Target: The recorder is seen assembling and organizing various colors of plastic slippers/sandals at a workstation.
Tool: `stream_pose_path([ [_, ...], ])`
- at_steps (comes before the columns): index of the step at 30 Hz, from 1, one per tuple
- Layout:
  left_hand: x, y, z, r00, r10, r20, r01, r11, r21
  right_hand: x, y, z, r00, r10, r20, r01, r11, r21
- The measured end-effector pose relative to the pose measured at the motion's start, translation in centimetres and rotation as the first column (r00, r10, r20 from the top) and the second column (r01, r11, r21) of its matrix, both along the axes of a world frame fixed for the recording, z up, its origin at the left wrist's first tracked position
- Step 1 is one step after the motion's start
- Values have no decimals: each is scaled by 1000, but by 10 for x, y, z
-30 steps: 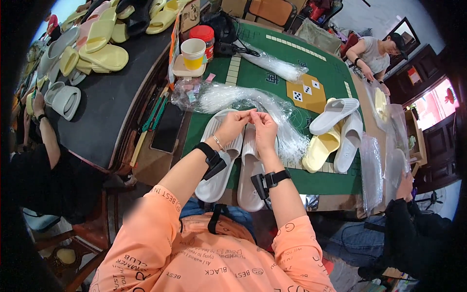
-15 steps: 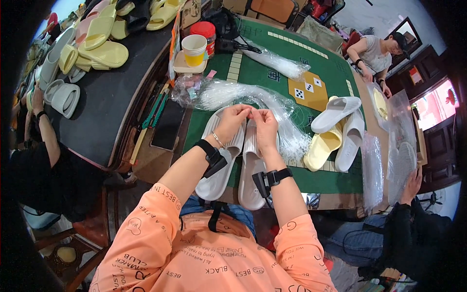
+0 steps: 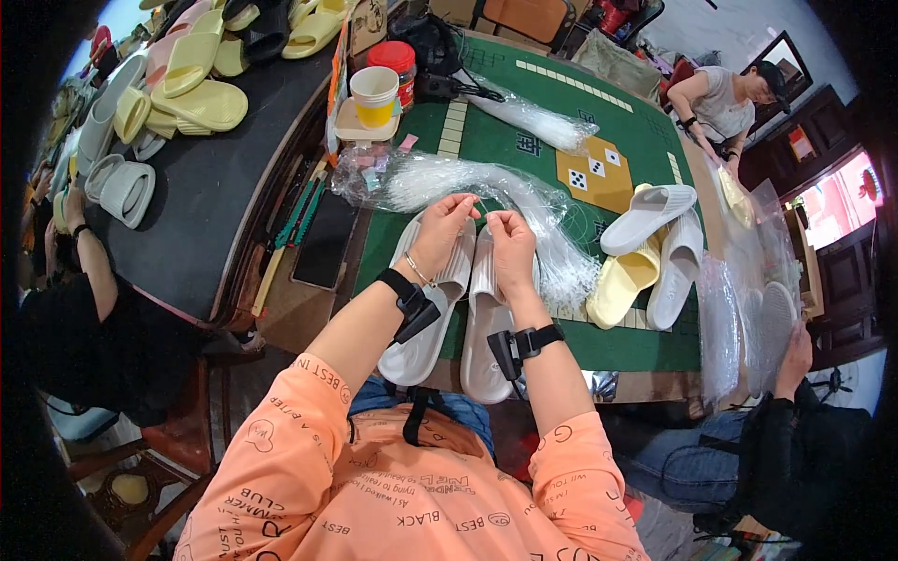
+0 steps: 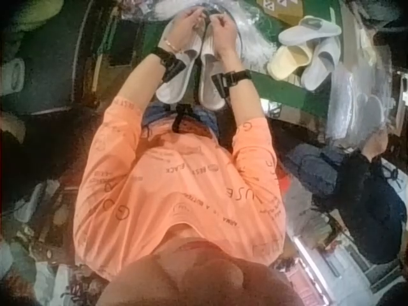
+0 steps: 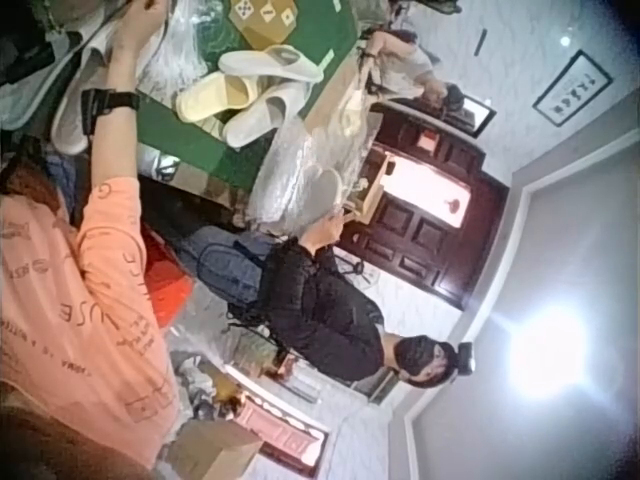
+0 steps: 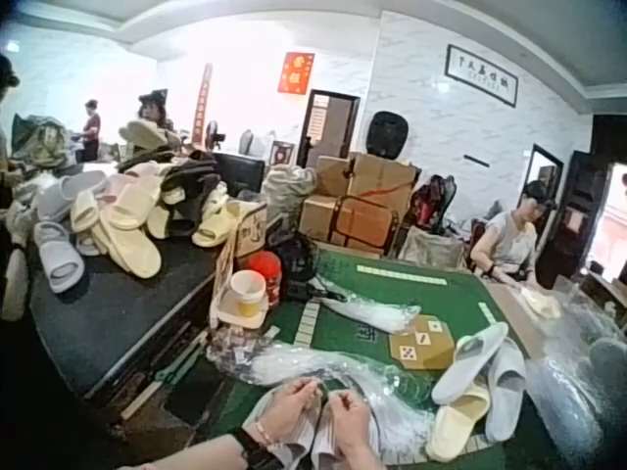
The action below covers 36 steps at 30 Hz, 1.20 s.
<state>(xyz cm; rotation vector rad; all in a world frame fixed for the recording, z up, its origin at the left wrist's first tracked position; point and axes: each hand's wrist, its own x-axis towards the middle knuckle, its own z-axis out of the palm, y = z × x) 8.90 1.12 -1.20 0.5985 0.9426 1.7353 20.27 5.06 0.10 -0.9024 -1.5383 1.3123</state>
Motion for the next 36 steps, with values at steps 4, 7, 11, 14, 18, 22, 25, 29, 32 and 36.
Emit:
stream_pose_path([
  [4,0,0,-1,1000,8,-14,-9,1000,-19,0,0,-1,1000,14,-2,-14,1000,-27],
  [7,0,0,0,1000,0,-16,0,1000,-16,0,0,-2,999,24,-34,-26,999,-40],
  [11,1,-2,2,1000,-7,-10,6,1000,-29,0,-1,0,1000,23,-16,-23,999,-38],
  [14,1,-2,3,998,2,-61,-2,1000,-5,0,-1,1,1000,18,5,-18,999,-30],
  [18,2,-2,5,998,1,-65,-3,1000,-30,0,-1,1,999,6,-47,-9,998,-63],
  [22,0,-3,5,998,-29,-64,29,1000,-8,1,3,-4,996,13,-89,-22,994,-103],
  [25,0,-2,5,997,-45,-58,44,999,-15,1,4,-4,996,-1,-89,-9,993,-116],
  [29,3,-3,9,998,-49,-47,46,997,-58,1,4,-7,996,17,-87,-28,992,-122],
  [32,4,-4,11,998,-59,-33,57,997,-48,2,4,-9,991,12,-130,-28,993,-117],
  [36,4,-6,10,999,-50,-16,50,999,-19,2,3,-9,993,18,-117,-33,992,-124],
])
